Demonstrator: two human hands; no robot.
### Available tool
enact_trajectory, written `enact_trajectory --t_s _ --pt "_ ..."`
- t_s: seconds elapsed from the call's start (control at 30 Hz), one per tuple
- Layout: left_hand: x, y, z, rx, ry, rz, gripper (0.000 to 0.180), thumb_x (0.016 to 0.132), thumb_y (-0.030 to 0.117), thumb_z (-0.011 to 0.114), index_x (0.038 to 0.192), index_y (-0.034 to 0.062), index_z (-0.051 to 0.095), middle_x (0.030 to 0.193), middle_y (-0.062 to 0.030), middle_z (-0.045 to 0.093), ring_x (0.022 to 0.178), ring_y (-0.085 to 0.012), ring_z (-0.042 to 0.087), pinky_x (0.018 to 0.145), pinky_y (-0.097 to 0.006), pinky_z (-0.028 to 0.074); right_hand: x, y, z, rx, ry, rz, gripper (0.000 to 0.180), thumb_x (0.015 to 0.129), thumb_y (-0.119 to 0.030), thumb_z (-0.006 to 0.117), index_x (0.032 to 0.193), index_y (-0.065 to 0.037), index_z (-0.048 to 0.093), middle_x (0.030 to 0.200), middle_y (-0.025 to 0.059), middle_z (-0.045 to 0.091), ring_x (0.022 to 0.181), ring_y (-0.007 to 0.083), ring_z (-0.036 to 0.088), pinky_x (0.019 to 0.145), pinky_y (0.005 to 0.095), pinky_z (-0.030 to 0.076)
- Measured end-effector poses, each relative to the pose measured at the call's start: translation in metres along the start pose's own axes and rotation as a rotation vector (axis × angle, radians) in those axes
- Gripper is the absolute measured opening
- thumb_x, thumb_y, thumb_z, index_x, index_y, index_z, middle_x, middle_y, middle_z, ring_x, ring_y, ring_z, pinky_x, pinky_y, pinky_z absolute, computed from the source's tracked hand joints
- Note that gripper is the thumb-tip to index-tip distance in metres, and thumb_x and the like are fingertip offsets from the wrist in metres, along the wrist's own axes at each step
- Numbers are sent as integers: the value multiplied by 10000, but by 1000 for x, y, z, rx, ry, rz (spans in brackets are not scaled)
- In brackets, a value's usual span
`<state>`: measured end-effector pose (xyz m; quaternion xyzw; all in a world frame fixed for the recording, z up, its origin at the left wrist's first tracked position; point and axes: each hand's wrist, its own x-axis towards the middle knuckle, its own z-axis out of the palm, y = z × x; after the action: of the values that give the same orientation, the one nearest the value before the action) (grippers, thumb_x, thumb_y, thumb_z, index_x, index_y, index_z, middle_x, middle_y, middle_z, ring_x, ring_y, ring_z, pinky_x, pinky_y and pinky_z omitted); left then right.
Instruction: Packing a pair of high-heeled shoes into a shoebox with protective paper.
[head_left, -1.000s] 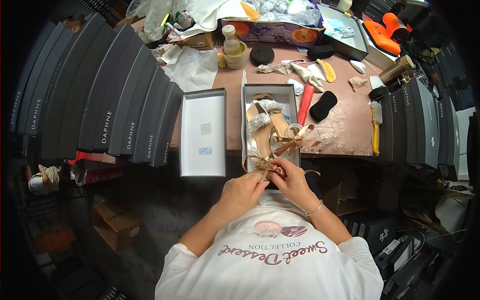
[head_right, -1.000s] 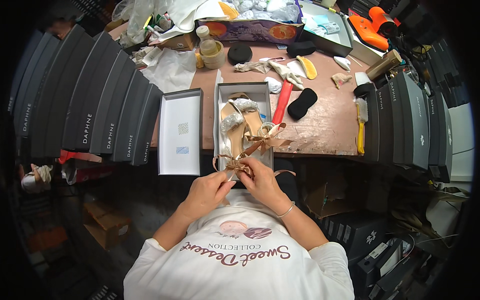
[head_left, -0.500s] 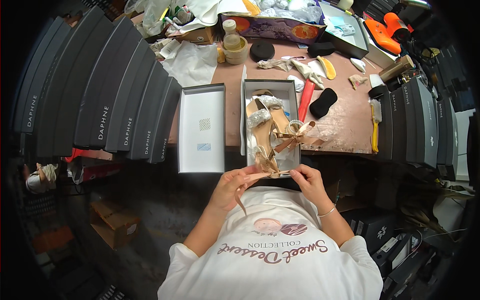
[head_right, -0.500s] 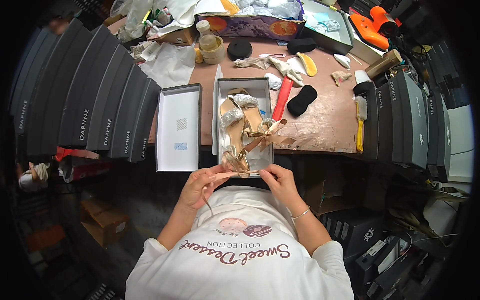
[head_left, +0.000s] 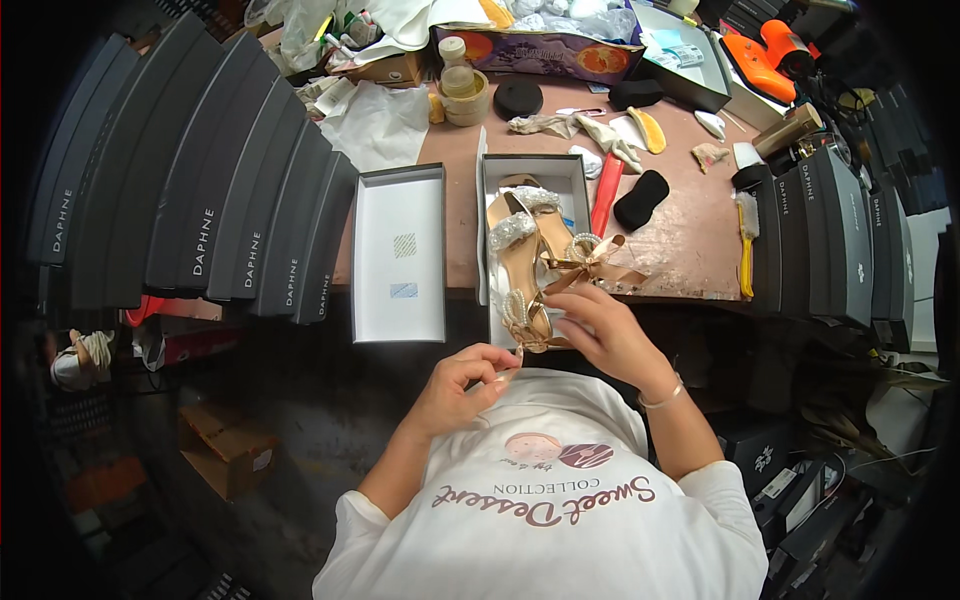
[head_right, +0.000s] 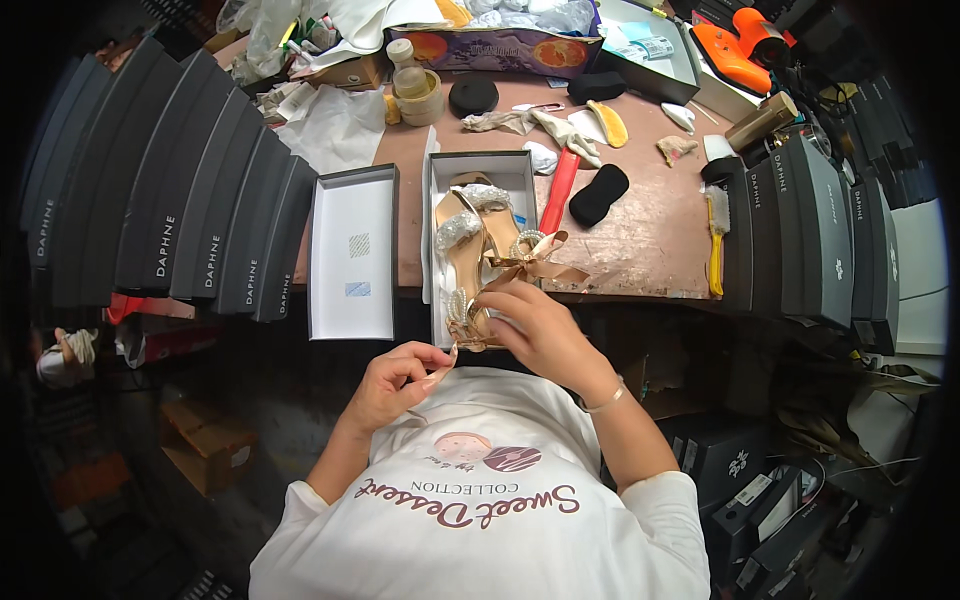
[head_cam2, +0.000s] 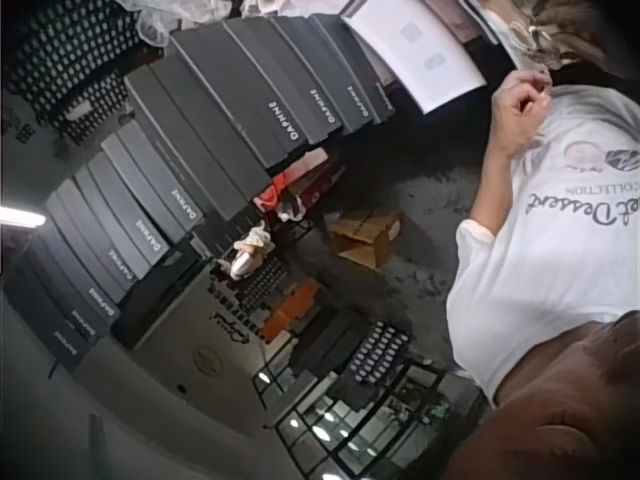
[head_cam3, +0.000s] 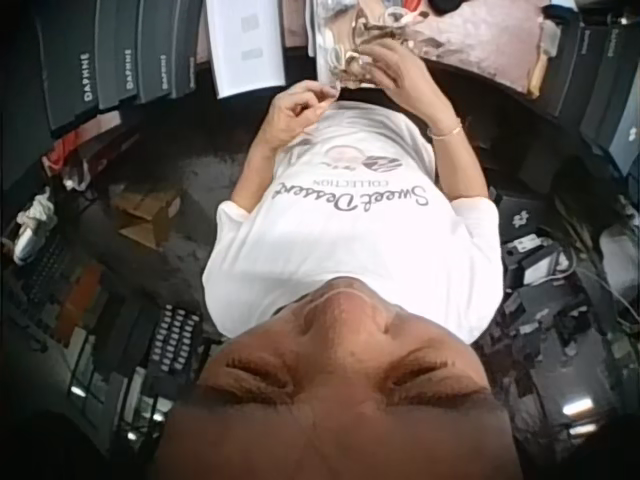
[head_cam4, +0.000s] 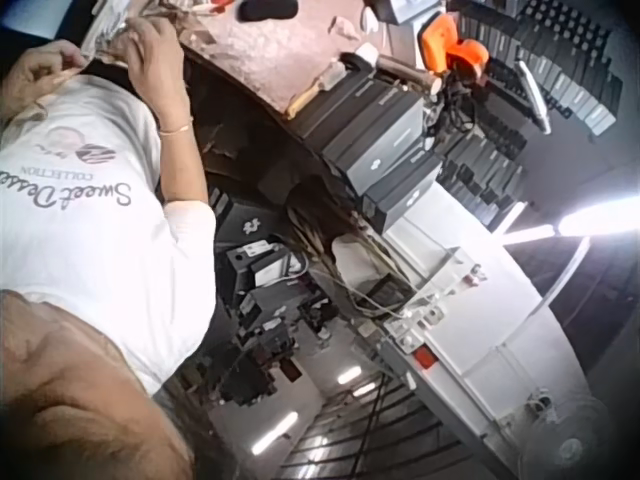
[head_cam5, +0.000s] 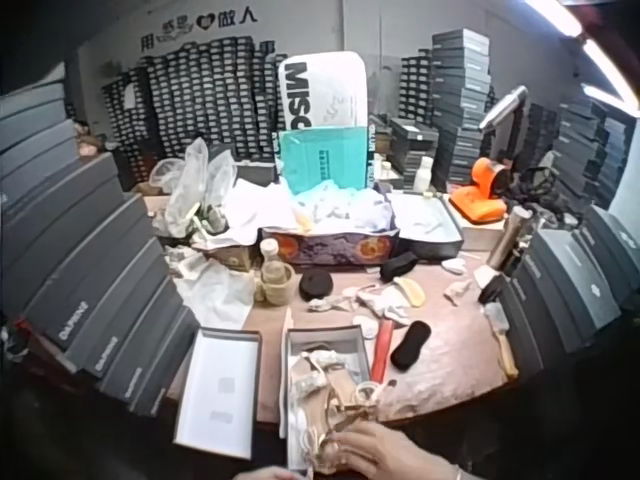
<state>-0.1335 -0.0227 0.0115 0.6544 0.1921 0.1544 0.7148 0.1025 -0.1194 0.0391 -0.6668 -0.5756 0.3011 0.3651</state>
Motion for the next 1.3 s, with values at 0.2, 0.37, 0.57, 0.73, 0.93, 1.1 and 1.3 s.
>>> enact_trajectory --t_s 0.2,0.37,0.57,0.73,0.93,1.1,1.3 --pt "-1 10 -1 129 -5 72 173 792 31 688 689 -15 558 999 -112 679 849 -158 642 778 -292 490 51 11 29 -452 -516 -244 282 747 -164 701 1016 -81 680 1032 103 600 963 303 607 772 397 508" --pt "2 9 -18 475 18 -269 201 804 129 721 741 -16 597 926 -134 686 842 -235 653 763 -301 501 52 10 24 -451 -575 -163 167 761 -172 677 904 -86 688 945 84 595 876 279 633 725 389 521" --pt "21 4 -5 557 56 -15 415 769 248 766 1074 10 614 1138 -158 611 1043 -331 591 897 -384 474 48 11 33 -513 -564 -253 116 755 -141 668 809 -50 621 875 103 576 792 294 630 666 411 511" --pt "49 -9 14 101 287 -85 600 798 149 774 1289 27 452 1136 -101 604 1070 -166 574 908 -319 463 58 3 17 -262 -113 -270 173 782 -136 662 851 -21 552 822 140 564 755 339 601 660 417 488" --pt "65 -15 23 -11 202 -114 523 813 89 752 1247 13 472 1101 -109 621 1018 -166 598 871 -299 487 57 0 3 -321 -82 -309 223 719 -83 663 899 -45 537 825 118 539 762 327 583 664 416 469" --pt "64 -16 36 599 584 281 512 732 85 793 1163 10 528 1161 -159 573 978 -265 613 816 -326 520 60 0 2 -454 -72 -426 196 749 -106 638 934 -93 575 857 65 569 774 266 578 684 370 441" --pt "68 -36 27 65 334 -77 244 815 94 754 991 -9 620 864 -41 660 774 -73 557 718 -250 471 67 2 0 -528 -47 -629 247 728 -141 660 965 -117 596 884 26 577 844 239 573 771 342 414"
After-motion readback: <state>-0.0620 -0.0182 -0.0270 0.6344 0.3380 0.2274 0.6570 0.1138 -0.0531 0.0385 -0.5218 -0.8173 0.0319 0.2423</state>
